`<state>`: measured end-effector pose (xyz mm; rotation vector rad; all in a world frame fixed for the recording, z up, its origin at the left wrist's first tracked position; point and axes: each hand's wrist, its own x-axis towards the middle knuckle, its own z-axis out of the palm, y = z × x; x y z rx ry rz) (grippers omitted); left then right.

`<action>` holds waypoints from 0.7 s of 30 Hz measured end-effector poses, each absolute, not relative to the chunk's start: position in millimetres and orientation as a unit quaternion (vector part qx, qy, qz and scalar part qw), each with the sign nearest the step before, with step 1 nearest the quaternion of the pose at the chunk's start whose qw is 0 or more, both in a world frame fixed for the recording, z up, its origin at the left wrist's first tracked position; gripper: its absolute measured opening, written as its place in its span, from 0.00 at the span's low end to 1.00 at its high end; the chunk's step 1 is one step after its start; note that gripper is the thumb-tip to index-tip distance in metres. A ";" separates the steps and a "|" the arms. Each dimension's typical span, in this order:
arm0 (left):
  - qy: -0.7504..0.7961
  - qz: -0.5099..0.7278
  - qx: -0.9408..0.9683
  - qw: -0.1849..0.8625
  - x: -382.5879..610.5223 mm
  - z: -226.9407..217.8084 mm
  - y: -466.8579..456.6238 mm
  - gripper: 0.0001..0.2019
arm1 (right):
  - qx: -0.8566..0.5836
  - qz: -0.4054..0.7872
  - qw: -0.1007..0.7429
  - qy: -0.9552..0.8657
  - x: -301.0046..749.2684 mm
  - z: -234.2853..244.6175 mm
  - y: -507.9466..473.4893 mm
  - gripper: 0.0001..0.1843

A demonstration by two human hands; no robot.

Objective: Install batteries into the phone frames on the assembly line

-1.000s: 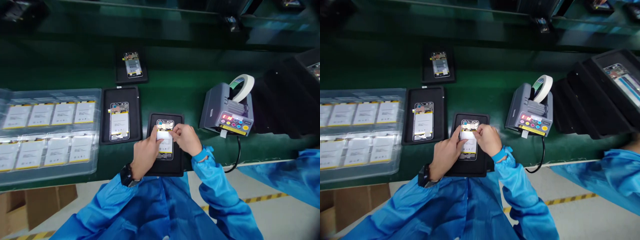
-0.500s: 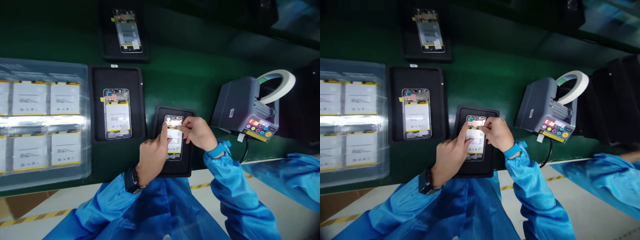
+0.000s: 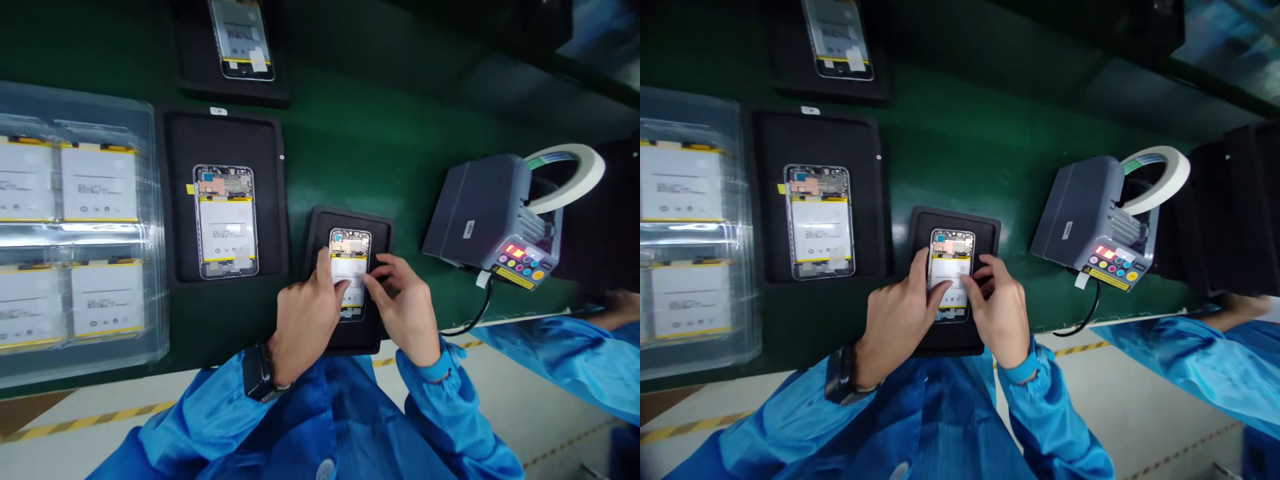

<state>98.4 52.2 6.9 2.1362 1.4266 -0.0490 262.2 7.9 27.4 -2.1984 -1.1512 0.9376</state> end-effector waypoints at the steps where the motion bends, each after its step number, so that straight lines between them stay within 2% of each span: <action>1: 0.547 -0.018 0.779 0.306 97.9 7.8 55.3 0.31 | -0.807 0.349 0.263 -0.397 256.8 30.0 0.5 0.23; 7: 0.530 0.073 0.640 0.551 86.2 5.1 81.4 0.23 | -0.749 0.428 0.451 -0.228 239.7 23.9 -29.4 0.30; 10: 0.491 0.117 0.533 0.680 83.4 4.4 86.1 0.27 | -0.684 0.476 0.531 -0.155 242.7 14.3 -37.4 0.26; 12: 0.488 0.147 0.467 0.723 84.4 5.2 84.6 0.29 | -0.646 0.496 0.567 -0.122 245.4 9.7 -41.1 0.23; 15: 0.501 0.208 0.459 0.704 88.0 6.1 78.9 0.24 | -0.612 0.512 0.593 -0.108 248.0 6.0 -44.1 0.22; 18: 0.513 0.259 0.538 0.617 92.5 5.3 72.6 0.19 | -0.592 0.522 0.605 -0.101 249.7 3.9 -45.0 0.22; 21: 0.510 0.275 0.562 0.591 97.1 2.5 69.2 0.23 | -0.578 0.530 0.613 -0.093 251.5 1.1 -45.5 0.23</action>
